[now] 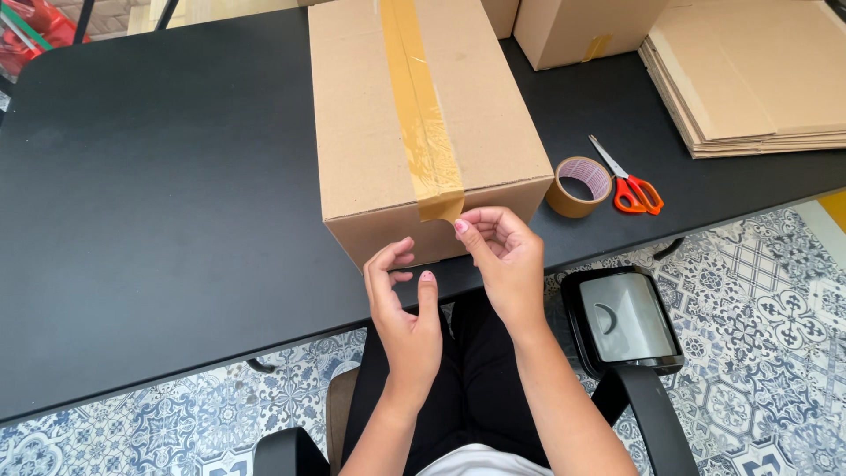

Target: The person takes a flat cardboard piece and folds it into a box shape, then secures the bottom with packing tape and cuts the tape with scissors.

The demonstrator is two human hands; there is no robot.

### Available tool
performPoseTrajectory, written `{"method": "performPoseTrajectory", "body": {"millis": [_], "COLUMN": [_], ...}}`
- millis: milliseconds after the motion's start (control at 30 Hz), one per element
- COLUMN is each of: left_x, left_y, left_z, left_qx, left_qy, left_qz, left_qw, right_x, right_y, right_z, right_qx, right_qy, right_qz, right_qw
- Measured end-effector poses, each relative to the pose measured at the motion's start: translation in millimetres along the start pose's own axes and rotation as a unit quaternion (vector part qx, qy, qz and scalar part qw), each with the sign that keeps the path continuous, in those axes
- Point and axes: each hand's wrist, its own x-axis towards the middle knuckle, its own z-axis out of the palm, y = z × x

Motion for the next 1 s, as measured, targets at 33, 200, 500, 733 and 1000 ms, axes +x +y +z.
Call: {"method": "performPoseTrajectory", "body": {"millis": [33, 200, 500, 733, 1000], "left_x": [1, 5, 21, 21, 18], "left_y": [0, 3, -6, -16, -29], "left_z": [1, 3, 19, 29, 40], "left_qx": [0.005, 0.022, -0.001, 0.014, 0.033], "left_qy": [-0.003, -0.017, -0.024, 0.020, 0.074], "left_qz": [-0.003, -0.036, -0.148, -0.102, -0.022], "left_qw": [1.000, 0.999, 0.989, 0.995, 0.996], "right_x": [0, 3, 13, 8, -1], "right_y": [-1, 7, 32, 25, 26], "right_z": [1, 0, -11, -7, 8], "right_qx": [0.012, 0.051, 0.055, 0.005, -0.131], "right_qy": [-0.004, -0.009, -0.030, -0.012, 0.114], "right_qz": [0.006, 0.021, 0.021, -0.007, -0.116], "right_qw": [1.000, 0.998, 0.998, 1.000, 0.978]}}
